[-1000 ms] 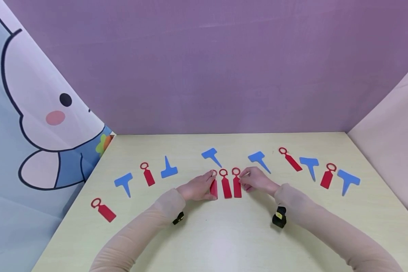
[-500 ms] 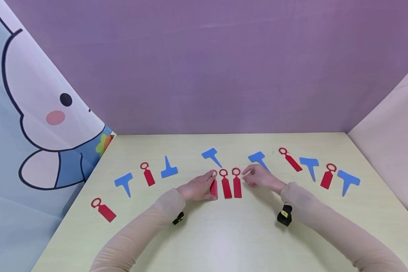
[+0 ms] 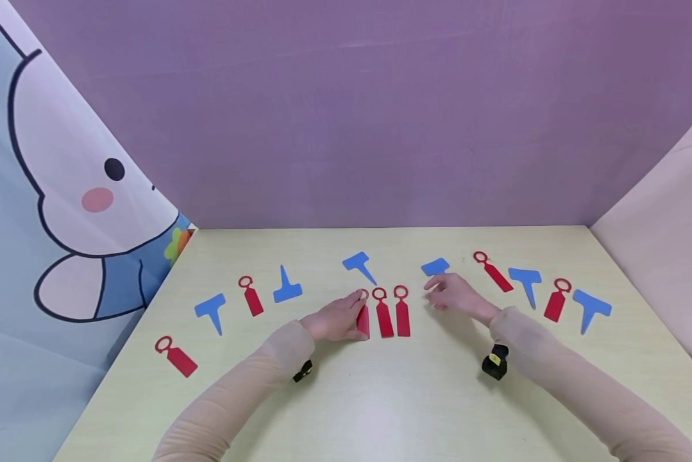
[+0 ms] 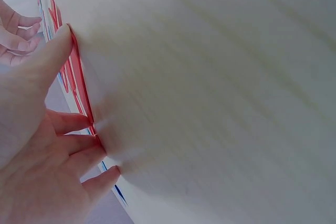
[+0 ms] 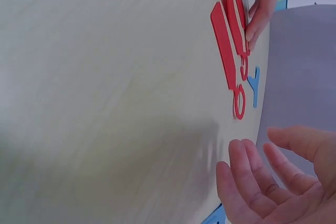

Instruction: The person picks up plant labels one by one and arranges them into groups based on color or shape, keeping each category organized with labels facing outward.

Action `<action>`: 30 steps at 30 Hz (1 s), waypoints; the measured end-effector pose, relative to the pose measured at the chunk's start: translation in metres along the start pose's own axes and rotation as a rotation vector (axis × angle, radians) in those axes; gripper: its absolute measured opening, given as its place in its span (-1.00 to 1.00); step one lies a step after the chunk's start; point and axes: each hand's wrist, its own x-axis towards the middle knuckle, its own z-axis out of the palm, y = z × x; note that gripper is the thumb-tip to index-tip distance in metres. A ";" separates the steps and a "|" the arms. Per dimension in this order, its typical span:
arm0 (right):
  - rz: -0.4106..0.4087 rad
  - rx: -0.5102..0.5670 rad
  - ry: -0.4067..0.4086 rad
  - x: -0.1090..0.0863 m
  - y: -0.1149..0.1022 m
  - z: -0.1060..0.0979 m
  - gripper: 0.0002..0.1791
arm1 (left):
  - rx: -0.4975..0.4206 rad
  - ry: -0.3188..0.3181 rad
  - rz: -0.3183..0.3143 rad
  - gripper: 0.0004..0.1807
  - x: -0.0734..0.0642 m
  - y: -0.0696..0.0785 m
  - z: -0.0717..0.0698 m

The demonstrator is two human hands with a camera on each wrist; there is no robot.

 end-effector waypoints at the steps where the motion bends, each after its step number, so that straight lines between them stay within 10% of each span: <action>1: 0.001 -0.003 0.005 0.000 0.001 -0.001 -0.71 | 0.000 -0.002 -0.002 -0.09 0.000 0.000 0.000; 30: -0.048 -0.207 0.248 -0.005 0.038 -0.054 -0.71 | -0.012 0.009 0.010 -0.10 -0.003 0.001 -0.002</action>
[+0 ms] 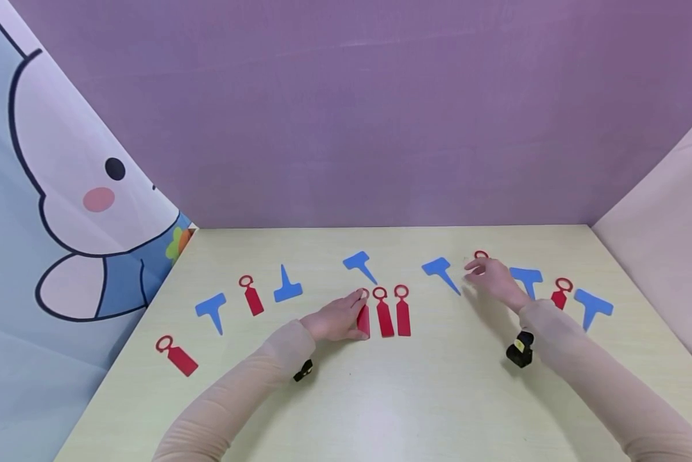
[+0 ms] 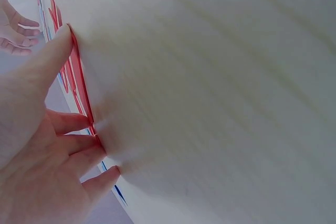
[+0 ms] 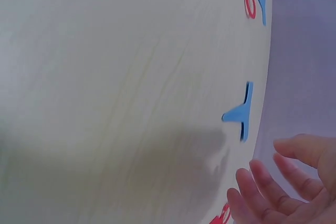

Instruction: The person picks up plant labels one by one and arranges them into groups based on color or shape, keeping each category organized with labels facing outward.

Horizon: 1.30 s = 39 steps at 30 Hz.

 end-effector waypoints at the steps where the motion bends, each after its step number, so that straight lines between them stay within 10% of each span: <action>1: 0.010 0.007 0.002 0.000 0.002 -0.001 -0.70 | 0.000 0.003 0.003 -0.10 0.000 0.000 0.000; 39: 0.130 -0.029 0.043 0.002 0.049 -0.022 -0.52 | -0.022 0.010 0.001 -0.08 0.004 -0.004 0.005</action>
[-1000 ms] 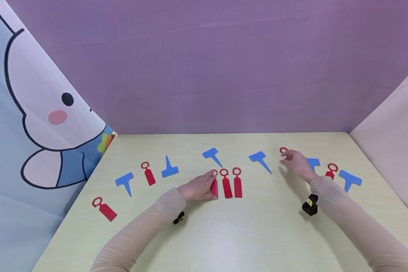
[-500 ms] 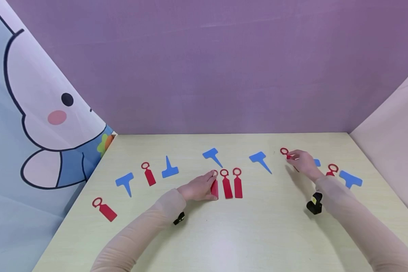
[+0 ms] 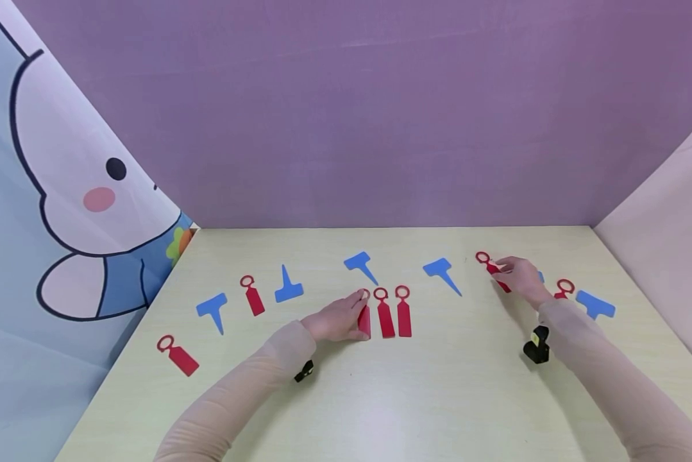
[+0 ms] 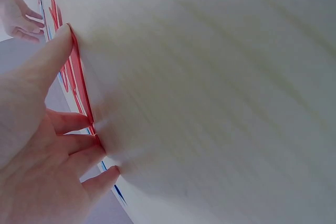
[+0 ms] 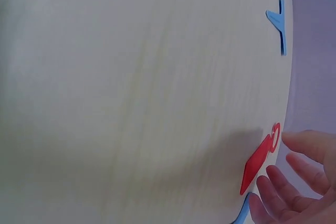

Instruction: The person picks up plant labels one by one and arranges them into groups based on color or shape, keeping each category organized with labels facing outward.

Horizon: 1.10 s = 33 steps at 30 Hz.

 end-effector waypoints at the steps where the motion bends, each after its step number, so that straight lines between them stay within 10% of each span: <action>1: 0.005 -0.001 -0.003 0.000 0.000 0.000 -0.52 | -0.002 0.000 0.000 -0.08 -0.001 0.000 -0.001; 33: 0.088 -0.047 -0.026 0.011 0.003 0.003 -0.53 | -0.014 -0.010 -0.008 -0.09 -0.003 0.001 -0.003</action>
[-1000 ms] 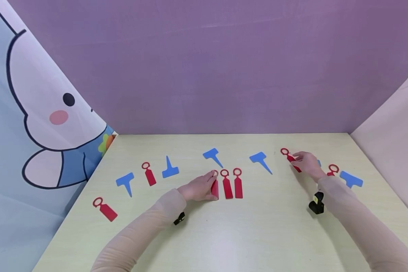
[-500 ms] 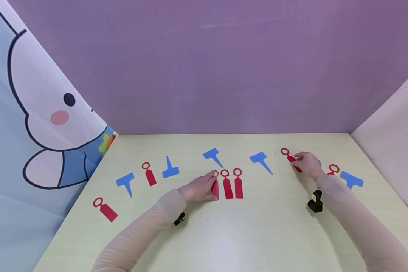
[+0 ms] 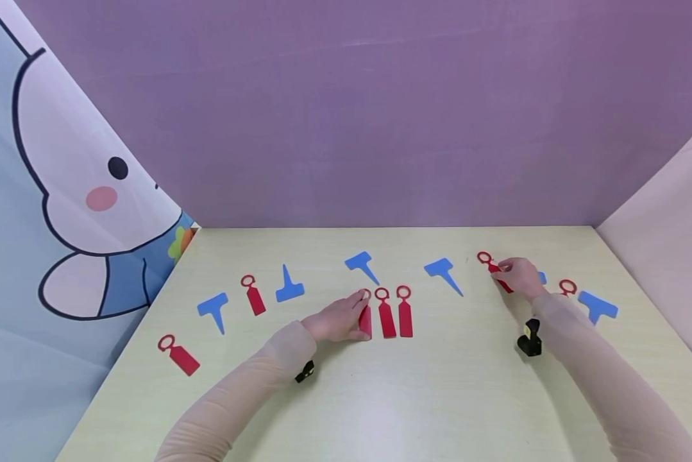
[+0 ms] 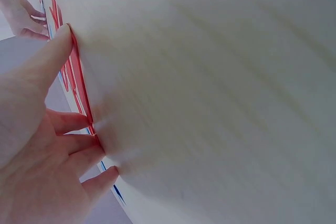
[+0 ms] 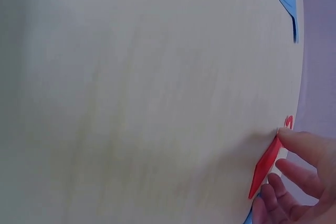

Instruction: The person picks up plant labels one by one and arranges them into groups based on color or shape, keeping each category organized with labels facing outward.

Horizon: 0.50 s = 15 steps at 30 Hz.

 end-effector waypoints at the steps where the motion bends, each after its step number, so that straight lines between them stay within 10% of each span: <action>1: 0.001 -0.002 0.001 0.000 0.000 0.000 -0.53 | -0.002 0.001 -0.002 -0.09 0.000 0.000 0.000; 15: 0.044 0.015 0.007 0.008 0.000 -0.001 -0.57 | -0.011 -0.003 -0.012 -0.08 -0.001 0.003 -0.001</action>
